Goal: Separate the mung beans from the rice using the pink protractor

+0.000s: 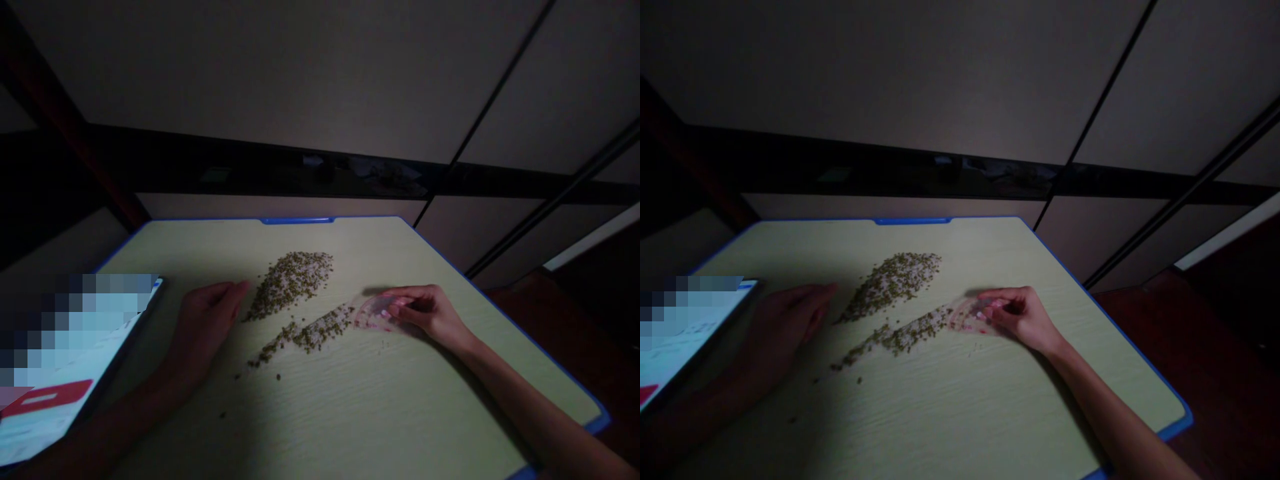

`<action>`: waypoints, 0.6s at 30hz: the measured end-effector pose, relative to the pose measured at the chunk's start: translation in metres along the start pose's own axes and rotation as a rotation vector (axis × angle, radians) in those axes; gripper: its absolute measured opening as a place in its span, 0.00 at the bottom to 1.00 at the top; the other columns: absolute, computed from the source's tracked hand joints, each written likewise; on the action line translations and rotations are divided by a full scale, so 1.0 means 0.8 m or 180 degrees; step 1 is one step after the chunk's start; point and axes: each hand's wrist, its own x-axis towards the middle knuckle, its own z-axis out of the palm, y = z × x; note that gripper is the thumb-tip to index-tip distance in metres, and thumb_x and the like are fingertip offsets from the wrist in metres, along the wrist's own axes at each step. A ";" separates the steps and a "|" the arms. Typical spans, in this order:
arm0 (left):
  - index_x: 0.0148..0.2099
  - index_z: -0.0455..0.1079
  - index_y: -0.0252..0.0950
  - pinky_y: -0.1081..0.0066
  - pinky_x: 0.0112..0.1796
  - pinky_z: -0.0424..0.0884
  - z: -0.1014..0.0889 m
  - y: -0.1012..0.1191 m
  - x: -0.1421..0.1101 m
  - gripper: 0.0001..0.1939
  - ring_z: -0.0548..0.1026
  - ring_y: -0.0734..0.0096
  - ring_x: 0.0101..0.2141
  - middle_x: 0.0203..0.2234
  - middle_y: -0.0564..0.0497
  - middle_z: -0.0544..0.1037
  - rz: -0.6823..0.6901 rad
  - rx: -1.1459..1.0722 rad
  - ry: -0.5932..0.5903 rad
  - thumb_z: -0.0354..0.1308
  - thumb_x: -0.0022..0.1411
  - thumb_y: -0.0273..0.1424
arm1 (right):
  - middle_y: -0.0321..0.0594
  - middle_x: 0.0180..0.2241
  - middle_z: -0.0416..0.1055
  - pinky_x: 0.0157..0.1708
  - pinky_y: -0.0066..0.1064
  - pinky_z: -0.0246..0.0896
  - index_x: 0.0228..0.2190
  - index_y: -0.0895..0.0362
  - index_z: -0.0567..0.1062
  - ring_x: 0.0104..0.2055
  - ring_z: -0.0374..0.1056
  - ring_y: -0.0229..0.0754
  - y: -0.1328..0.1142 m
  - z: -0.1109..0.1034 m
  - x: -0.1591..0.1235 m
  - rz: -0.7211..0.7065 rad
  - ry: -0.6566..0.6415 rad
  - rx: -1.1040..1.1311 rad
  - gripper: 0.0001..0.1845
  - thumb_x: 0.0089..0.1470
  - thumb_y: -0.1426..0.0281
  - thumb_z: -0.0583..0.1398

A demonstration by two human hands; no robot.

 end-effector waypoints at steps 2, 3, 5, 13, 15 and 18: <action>0.11 0.52 0.38 0.74 0.17 0.50 0.001 0.001 -0.001 0.20 0.52 0.80 0.11 0.04 0.61 0.53 -0.0020 0.0024 0.0000 0.51 0.46 0.43 | 0.35 0.16 0.72 0.18 0.23 0.53 0.29 0.61 0.80 0.17 0.59 0.30 -0.005 0.001 -0.001 0.0046 0.0125 0.0100 0.12 0.35 0.72 0.66; 0.11 0.52 0.38 0.74 0.17 0.50 0.001 0.002 -0.002 0.20 0.52 0.80 0.11 0.04 0.61 0.53 -0.0026 0.0045 0.0018 0.51 0.46 0.43 | 0.35 0.16 0.72 0.17 0.23 0.53 0.28 0.60 0.80 0.16 0.59 0.31 -0.007 0.001 -0.001 0.0062 0.0165 0.0141 0.12 0.34 0.72 0.66; 0.11 0.52 0.38 0.74 0.17 0.50 0.002 0.004 -0.003 0.20 0.52 0.80 0.11 0.04 0.61 0.53 -0.0027 0.0116 0.0061 0.51 0.46 0.43 | 0.35 0.15 0.72 0.17 0.23 0.55 0.27 0.60 0.80 0.16 0.60 0.31 -0.010 0.001 0.000 0.0078 0.0230 0.0222 0.11 0.33 0.73 0.66; 0.11 0.52 0.38 0.74 0.17 0.50 0.002 0.004 0.000 0.20 0.52 0.80 0.11 0.04 0.61 0.53 -0.0050 0.0078 0.0095 0.51 0.45 0.42 | 0.33 0.16 0.73 0.17 0.21 0.54 0.26 0.59 0.80 0.16 0.62 0.29 -0.007 -0.002 0.001 0.0180 0.0431 0.0603 0.11 0.32 0.75 0.67; 0.11 0.53 0.38 0.74 0.17 0.50 0.002 0.003 0.000 0.20 0.52 0.80 0.11 0.04 0.61 0.53 -0.0060 0.0095 0.0106 0.52 0.45 0.42 | 0.33 0.16 0.74 0.17 0.20 0.54 0.26 0.59 0.80 0.16 0.62 0.29 -0.007 -0.002 0.000 0.0186 0.0435 0.0607 0.11 0.32 0.75 0.67; 0.11 0.53 0.38 0.74 0.16 0.50 0.001 0.003 0.000 0.20 0.52 0.80 0.11 0.04 0.61 0.53 -0.0101 0.0101 0.0112 0.52 0.45 0.43 | 0.33 0.15 0.73 0.18 0.21 0.55 0.26 0.60 0.80 0.16 0.62 0.29 -0.009 -0.002 -0.001 0.0181 0.0410 0.0563 0.11 0.32 0.75 0.67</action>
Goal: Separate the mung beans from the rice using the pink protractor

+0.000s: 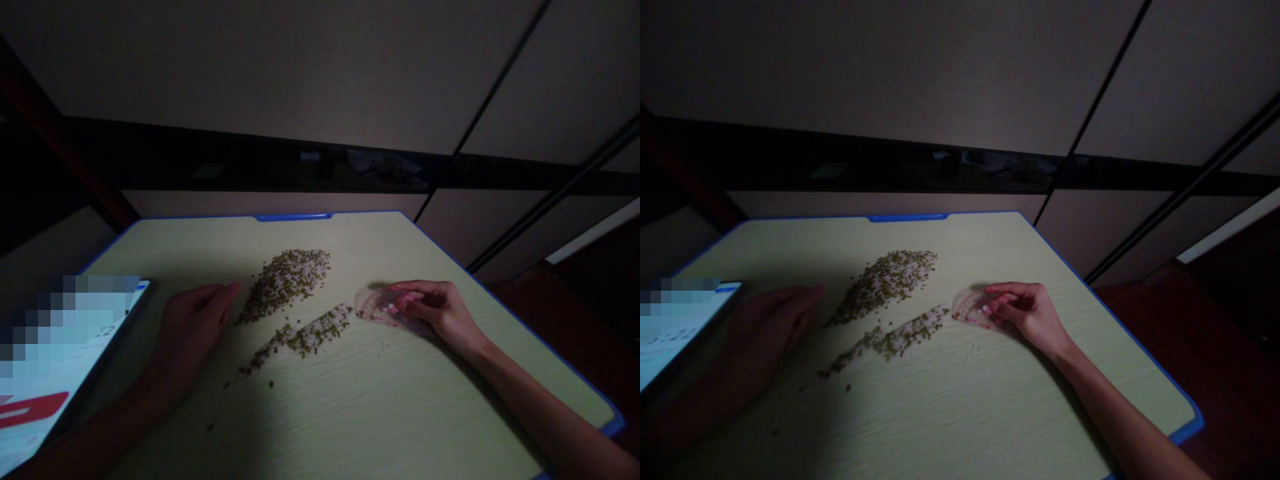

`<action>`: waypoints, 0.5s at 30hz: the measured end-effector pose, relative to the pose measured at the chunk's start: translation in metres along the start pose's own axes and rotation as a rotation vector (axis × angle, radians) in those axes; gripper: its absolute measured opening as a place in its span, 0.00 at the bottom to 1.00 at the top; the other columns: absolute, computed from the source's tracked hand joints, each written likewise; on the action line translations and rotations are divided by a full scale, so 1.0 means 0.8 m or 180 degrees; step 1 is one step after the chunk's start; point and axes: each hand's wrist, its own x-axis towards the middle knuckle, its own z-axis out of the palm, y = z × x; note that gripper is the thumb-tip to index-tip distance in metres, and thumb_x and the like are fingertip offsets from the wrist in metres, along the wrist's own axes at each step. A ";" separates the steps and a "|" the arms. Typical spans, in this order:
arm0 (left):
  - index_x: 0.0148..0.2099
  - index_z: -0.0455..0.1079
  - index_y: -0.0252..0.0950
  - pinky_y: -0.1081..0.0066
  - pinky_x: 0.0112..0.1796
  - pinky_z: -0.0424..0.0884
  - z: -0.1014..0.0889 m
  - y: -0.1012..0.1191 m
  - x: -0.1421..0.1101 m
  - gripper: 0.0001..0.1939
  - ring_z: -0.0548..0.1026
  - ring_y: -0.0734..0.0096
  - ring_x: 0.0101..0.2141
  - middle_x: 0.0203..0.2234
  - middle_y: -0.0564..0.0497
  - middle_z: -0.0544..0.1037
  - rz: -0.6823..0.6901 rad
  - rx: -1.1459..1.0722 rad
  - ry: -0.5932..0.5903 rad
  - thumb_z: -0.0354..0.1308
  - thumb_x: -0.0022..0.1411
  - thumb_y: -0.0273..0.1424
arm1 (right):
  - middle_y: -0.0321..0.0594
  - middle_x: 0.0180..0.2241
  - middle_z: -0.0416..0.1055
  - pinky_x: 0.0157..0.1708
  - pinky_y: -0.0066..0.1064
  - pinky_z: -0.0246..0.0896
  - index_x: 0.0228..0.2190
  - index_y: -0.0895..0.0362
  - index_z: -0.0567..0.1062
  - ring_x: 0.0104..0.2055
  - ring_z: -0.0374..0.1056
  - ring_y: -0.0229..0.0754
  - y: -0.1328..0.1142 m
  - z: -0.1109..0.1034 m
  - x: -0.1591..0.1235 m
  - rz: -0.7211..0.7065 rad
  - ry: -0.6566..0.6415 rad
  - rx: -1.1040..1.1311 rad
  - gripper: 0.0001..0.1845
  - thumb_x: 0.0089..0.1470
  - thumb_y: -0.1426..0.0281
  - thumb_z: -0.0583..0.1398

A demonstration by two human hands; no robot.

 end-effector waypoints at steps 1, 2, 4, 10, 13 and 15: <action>0.11 0.53 0.38 0.74 0.16 0.50 0.000 0.001 0.000 0.20 0.52 0.80 0.11 0.04 0.61 0.53 -0.0026 -0.0001 -0.0003 0.51 0.45 0.43 | 0.34 0.16 0.73 0.18 0.21 0.56 0.26 0.60 0.80 0.16 0.63 0.30 0.000 0.000 0.000 0.0004 0.0006 -0.0014 0.11 0.32 0.75 0.67; 0.11 0.53 0.38 0.75 0.16 0.50 -0.001 0.002 -0.001 0.20 0.52 0.80 0.11 0.04 0.61 0.53 -0.0042 0.0005 -0.0008 0.51 0.45 0.43 | 0.34 0.16 0.74 0.19 0.21 0.56 0.26 0.60 0.80 0.17 0.63 0.30 0.000 0.000 0.000 0.0010 0.0013 -0.0025 0.11 0.32 0.75 0.67; 0.10 0.53 0.38 0.75 0.16 0.50 -0.001 0.005 -0.001 0.20 0.52 0.80 0.11 0.04 0.61 0.53 -0.0045 0.0012 -0.0006 0.51 0.44 0.43 | 0.35 0.17 0.75 0.19 0.22 0.57 0.27 0.60 0.80 0.18 0.64 0.31 0.001 -0.001 -0.001 0.0010 0.0038 -0.0052 0.12 0.32 0.74 0.67; 0.10 0.52 0.38 0.76 0.15 0.49 0.001 0.004 -0.001 0.19 0.51 0.81 0.11 0.04 0.61 0.53 -0.0087 -0.0100 0.0025 0.52 0.42 0.42 | 0.36 0.18 0.75 0.20 0.22 0.58 0.28 0.60 0.79 0.18 0.65 0.31 0.008 -0.004 0.001 0.0019 0.0068 0.0016 0.12 0.34 0.73 0.67; 0.10 0.53 0.38 0.75 0.15 0.50 0.001 0.004 -0.001 0.20 0.52 0.81 0.11 0.04 0.60 0.53 -0.0078 -0.0018 -0.0007 0.52 0.43 0.43 | 0.36 0.18 0.75 0.19 0.22 0.57 0.28 0.59 0.79 0.18 0.65 0.31 0.007 -0.003 0.001 0.0045 0.0128 0.0090 0.12 0.34 0.73 0.67; 0.10 0.53 0.38 0.75 0.15 0.49 0.000 0.004 -0.002 0.20 0.52 0.81 0.11 0.04 0.60 0.53 -0.0067 0.0005 -0.0002 0.52 0.43 0.43 | 0.35 0.18 0.75 0.19 0.22 0.57 0.27 0.59 0.79 0.18 0.65 0.31 0.006 -0.002 0.001 0.0063 0.0175 0.0107 0.12 0.33 0.73 0.67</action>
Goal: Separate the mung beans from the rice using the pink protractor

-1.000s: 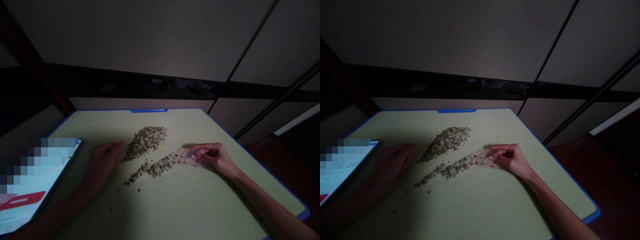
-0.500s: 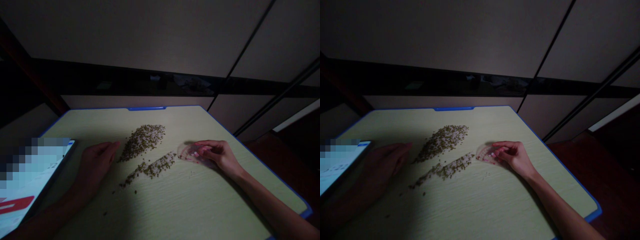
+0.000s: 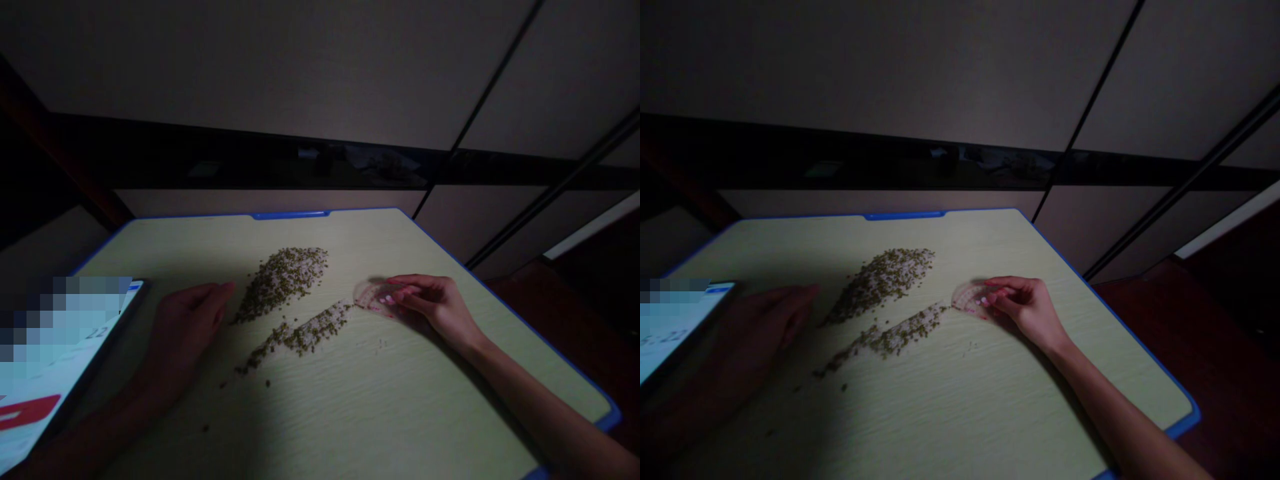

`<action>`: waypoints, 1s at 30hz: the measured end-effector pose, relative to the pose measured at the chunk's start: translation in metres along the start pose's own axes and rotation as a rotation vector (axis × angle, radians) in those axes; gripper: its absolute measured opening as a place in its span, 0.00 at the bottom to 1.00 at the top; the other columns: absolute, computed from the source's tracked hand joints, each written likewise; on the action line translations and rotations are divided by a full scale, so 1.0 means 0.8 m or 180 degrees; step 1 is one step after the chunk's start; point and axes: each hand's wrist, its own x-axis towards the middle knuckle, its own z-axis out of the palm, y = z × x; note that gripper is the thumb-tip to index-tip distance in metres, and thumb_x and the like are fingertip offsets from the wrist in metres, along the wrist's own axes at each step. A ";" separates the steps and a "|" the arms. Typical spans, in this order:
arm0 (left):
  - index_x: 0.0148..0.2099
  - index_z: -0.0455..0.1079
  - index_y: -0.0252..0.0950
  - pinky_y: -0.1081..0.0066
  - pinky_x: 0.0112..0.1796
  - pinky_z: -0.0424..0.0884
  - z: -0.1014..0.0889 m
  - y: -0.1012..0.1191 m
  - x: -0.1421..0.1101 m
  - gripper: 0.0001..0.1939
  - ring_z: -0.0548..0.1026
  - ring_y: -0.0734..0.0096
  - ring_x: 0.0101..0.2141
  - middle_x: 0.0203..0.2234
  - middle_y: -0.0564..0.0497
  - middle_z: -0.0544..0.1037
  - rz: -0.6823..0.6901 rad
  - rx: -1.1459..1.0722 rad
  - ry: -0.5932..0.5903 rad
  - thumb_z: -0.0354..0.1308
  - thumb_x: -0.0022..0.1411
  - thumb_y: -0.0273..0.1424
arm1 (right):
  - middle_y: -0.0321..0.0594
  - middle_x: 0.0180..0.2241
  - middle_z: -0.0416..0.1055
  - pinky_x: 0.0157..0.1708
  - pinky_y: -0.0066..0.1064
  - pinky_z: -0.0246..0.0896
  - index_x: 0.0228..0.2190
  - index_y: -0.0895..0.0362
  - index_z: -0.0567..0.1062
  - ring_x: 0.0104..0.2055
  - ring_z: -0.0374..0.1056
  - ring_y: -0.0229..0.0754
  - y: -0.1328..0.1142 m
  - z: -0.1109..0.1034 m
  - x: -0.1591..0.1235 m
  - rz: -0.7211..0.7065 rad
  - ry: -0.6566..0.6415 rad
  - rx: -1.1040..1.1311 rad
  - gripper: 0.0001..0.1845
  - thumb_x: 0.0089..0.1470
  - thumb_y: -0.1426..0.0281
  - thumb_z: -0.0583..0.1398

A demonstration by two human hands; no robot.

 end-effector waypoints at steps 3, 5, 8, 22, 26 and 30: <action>0.10 0.54 0.38 0.75 0.15 0.49 -0.002 0.001 -0.001 0.19 0.53 0.80 0.11 0.05 0.60 0.54 0.0003 0.0059 -0.0026 0.51 0.43 0.43 | 0.36 0.18 0.75 0.20 0.22 0.58 0.27 0.59 0.79 0.18 0.66 0.31 -0.002 0.002 -0.001 -0.0009 0.0025 -0.0029 0.12 0.33 0.73 0.67; 0.10 0.53 0.38 0.75 0.15 0.49 -0.002 0.002 -0.001 0.19 0.52 0.81 0.11 0.05 0.60 0.54 -0.0069 0.0043 -0.0007 0.51 0.43 0.42 | 0.36 0.18 0.75 0.20 0.23 0.59 0.27 0.59 0.79 0.18 0.66 0.32 -0.004 0.002 -0.002 -0.0028 0.0007 -0.0059 0.12 0.32 0.73 0.67; 0.11 0.53 0.38 0.75 0.16 0.50 -0.001 0.003 0.000 0.19 0.53 0.80 0.11 0.05 0.60 0.54 -0.0152 0.0060 -0.0034 0.52 0.44 0.42 | 0.36 0.17 0.75 0.19 0.25 0.60 0.26 0.59 0.79 0.18 0.66 0.33 -0.006 0.003 -0.003 -0.0049 -0.0012 -0.0121 0.11 0.32 0.73 0.67; 0.11 0.53 0.38 0.75 0.16 0.50 0.001 0.001 0.000 0.19 0.52 0.80 0.11 0.05 0.60 0.54 -0.0029 0.0050 0.0002 0.52 0.46 0.41 | 0.40 0.20 0.75 0.21 0.29 0.62 0.29 0.61 0.78 0.20 0.68 0.38 -0.003 0.006 -0.001 -0.0264 0.0006 -0.0487 0.14 0.35 0.68 0.65; 0.11 0.53 0.38 0.75 0.16 0.50 0.000 0.002 0.000 0.19 0.53 0.80 0.11 0.05 0.60 0.54 0.0013 0.0087 -0.0016 0.52 0.45 0.41 | 0.40 0.20 0.75 0.24 0.31 0.65 0.28 0.61 0.77 0.21 0.69 0.38 -0.002 0.008 0.000 -0.0188 0.0144 -0.0435 0.14 0.33 0.68 0.66; 0.11 0.54 0.38 0.75 0.16 0.49 0.000 0.003 -0.002 0.19 0.52 0.80 0.11 0.05 0.60 0.53 0.0007 0.0023 0.0004 0.52 0.44 0.41 | 0.40 0.20 0.75 0.24 0.34 0.66 0.29 0.60 0.77 0.21 0.70 0.40 0.002 0.008 0.003 -0.0123 0.0196 -0.0363 0.15 0.34 0.67 0.65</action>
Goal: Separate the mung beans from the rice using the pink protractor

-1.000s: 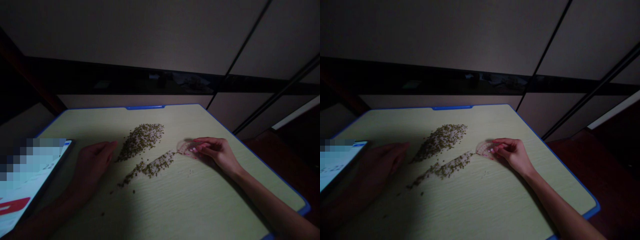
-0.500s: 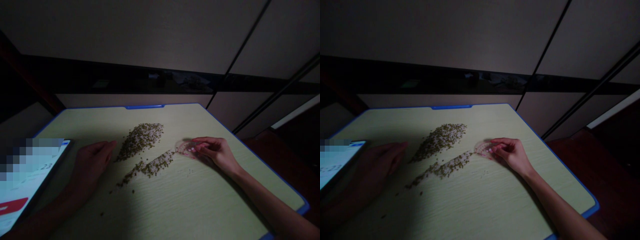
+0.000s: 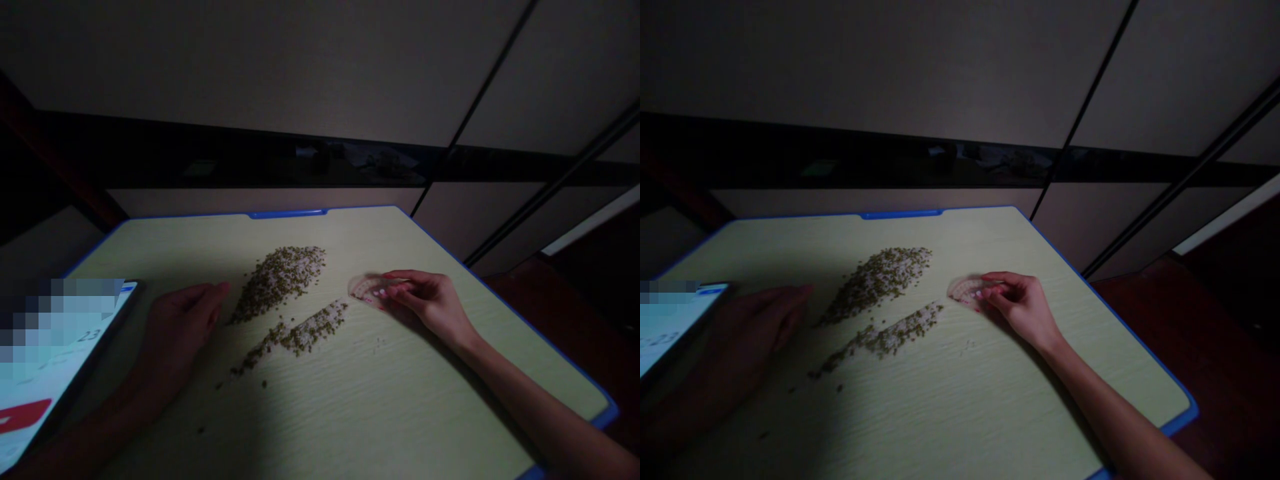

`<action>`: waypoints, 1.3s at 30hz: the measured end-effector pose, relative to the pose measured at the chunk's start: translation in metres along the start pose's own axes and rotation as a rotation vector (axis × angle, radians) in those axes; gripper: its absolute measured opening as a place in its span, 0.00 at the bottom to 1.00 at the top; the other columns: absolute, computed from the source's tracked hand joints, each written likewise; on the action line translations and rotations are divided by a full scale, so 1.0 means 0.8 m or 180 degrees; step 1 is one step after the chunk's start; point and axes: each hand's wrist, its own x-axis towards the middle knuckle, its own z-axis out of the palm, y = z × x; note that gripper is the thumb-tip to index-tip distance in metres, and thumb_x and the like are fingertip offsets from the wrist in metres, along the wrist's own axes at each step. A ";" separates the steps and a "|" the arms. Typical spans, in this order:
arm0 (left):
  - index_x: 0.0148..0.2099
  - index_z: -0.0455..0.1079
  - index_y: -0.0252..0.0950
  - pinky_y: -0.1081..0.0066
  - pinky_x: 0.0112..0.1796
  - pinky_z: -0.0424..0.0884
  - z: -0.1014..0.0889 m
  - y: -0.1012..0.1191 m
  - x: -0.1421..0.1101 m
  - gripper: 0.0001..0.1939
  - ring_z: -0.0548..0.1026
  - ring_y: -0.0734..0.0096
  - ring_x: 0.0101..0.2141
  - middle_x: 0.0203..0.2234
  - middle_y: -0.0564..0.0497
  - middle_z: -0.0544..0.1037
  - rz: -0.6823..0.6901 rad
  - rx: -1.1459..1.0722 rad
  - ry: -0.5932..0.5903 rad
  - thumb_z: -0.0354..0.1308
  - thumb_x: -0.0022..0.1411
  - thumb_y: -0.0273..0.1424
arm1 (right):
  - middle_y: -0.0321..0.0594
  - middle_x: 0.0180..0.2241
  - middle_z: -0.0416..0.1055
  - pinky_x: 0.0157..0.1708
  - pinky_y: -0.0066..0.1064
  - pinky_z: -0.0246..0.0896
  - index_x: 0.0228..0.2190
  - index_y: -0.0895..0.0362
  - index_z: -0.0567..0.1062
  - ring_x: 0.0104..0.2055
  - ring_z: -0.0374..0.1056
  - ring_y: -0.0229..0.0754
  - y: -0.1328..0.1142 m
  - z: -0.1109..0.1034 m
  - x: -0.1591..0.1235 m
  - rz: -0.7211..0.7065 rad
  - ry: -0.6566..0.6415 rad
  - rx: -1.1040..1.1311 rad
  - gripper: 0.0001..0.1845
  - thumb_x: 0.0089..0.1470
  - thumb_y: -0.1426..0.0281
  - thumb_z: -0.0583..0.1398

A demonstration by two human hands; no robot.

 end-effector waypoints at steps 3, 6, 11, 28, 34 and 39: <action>0.11 0.53 0.38 0.75 0.16 0.49 0.001 0.000 0.000 0.19 0.52 0.80 0.11 0.05 0.60 0.53 -0.0032 -0.0011 -0.0019 0.52 0.45 0.41 | 0.39 0.19 0.74 0.24 0.35 0.67 0.28 0.59 0.76 0.21 0.69 0.39 0.002 0.001 0.000 0.0057 0.0058 0.0098 0.14 0.34 0.68 0.65; 0.10 0.52 0.38 0.74 0.16 0.50 0.000 -0.001 0.000 0.20 0.52 0.79 0.11 0.05 0.60 0.53 0.0001 0.0043 -0.0044 0.51 0.46 0.41 | 0.38 0.19 0.74 0.25 0.35 0.68 0.28 0.58 0.77 0.20 0.69 0.39 0.003 0.001 -0.001 0.0091 0.0069 0.0202 0.13 0.35 0.68 0.65; 0.11 0.52 0.38 0.74 0.16 0.50 0.000 -0.001 0.000 0.20 0.52 0.79 0.11 0.04 0.60 0.53 0.0015 0.0098 -0.0016 0.51 0.46 0.42 | 0.41 0.22 0.75 0.24 0.35 0.68 0.31 0.59 0.78 0.21 0.69 0.40 0.004 0.002 0.004 -0.0097 0.0039 -0.0100 0.14 0.37 0.67 0.64; 0.11 0.54 0.38 0.74 0.16 0.50 0.000 0.002 -0.003 0.19 0.52 0.80 0.11 0.04 0.60 0.53 0.0055 0.0049 0.0016 0.52 0.46 0.41 | 0.41 0.27 0.75 0.29 0.33 0.67 0.36 0.60 0.78 0.25 0.68 0.37 0.004 0.011 0.023 -0.0706 -0.0751 -0.0426 0.15 0.46 0.66 0.61; 0.11 0.53 0.38 0.74 0.15 0.49 0.001 0.001 -0.002 0.20 0.51 0.80 0.10 0.04 0.60 0.53 0.0021 0.0037 -0.0016 0.52 0.47 0.40 | 0.40 0.26 0.75 0.25 0.31 0.65 0.35 0.59 0.79 0.24 0.66 0.37 0.001 -0.002 0.023 -0.0850 -0.0761 -0.0709 0.13 0.45 0.68 0.61; 0.11 0.53 0.38 0.75 0.16 0.50 0.000 0.002 -0.002 0.20 0.53 0.80 0.11 0.05 0.60 0.54 0.0086 0.0155 -0.0057 0.51 0.48 0.39 | 0.40 0.27 0.76 0.27 0.31 0.65 0.33 0.58 0.80 0.27 0.68 0.39 -0.005 -0.013 0.021 -0.1002 -0.0819 -0.1002 0.11 0.46 0.69 0.61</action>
